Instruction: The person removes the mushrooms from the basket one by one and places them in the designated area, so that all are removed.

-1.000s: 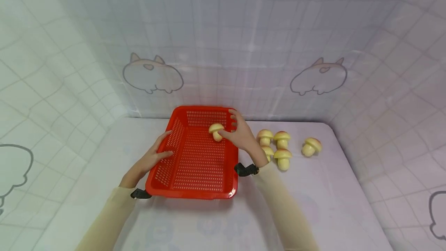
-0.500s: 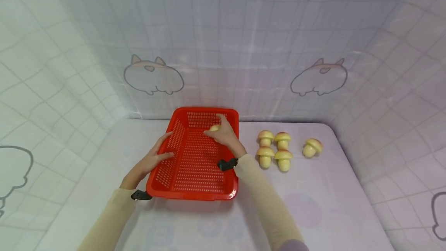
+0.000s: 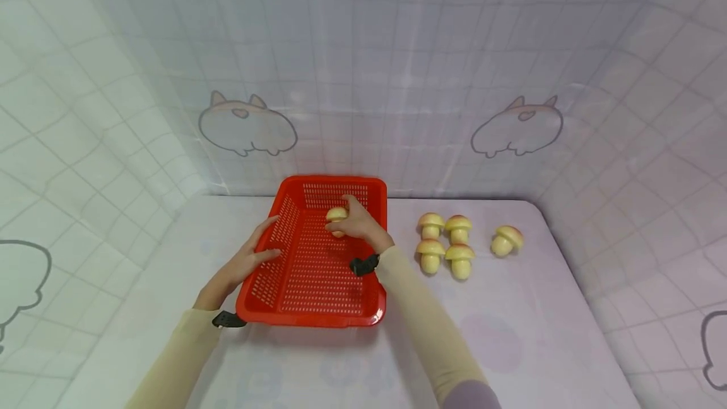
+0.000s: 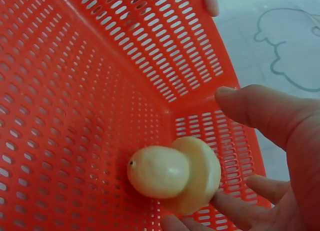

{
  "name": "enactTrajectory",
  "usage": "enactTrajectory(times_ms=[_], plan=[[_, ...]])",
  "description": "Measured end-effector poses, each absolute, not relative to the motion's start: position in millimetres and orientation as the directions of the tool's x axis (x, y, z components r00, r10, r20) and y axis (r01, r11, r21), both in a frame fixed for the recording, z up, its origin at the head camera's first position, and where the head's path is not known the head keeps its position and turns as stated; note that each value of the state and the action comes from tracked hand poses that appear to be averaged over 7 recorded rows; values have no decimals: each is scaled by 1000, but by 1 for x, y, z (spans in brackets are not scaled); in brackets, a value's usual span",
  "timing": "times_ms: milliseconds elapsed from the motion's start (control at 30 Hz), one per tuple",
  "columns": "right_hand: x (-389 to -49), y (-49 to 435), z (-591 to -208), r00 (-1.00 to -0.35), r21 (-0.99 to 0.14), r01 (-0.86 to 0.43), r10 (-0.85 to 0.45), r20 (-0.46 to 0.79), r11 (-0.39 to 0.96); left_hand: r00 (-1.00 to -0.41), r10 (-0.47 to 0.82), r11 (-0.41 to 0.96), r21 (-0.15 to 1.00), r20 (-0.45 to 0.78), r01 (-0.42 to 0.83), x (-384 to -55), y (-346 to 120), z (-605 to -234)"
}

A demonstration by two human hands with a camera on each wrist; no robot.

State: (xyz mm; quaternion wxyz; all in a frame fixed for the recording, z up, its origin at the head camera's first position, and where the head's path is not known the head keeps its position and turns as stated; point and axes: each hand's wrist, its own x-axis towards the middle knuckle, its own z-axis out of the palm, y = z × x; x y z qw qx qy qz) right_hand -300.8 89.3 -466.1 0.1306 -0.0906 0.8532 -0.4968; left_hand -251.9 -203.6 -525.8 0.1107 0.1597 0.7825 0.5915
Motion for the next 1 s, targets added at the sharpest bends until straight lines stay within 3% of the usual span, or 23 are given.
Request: enactTrajectory(times_ms=[300, 1000], plan=[[-297, 79, -464, -942, -814, -77, -309, -129, 576, -927, 376, 263, 958, 9, 116, -253, -201, -528], [-285, 27, -489, -918, -766, -153, -377, -125, 624, -911, 412, 228, 968, -1, 102, -254, -210, -530]])
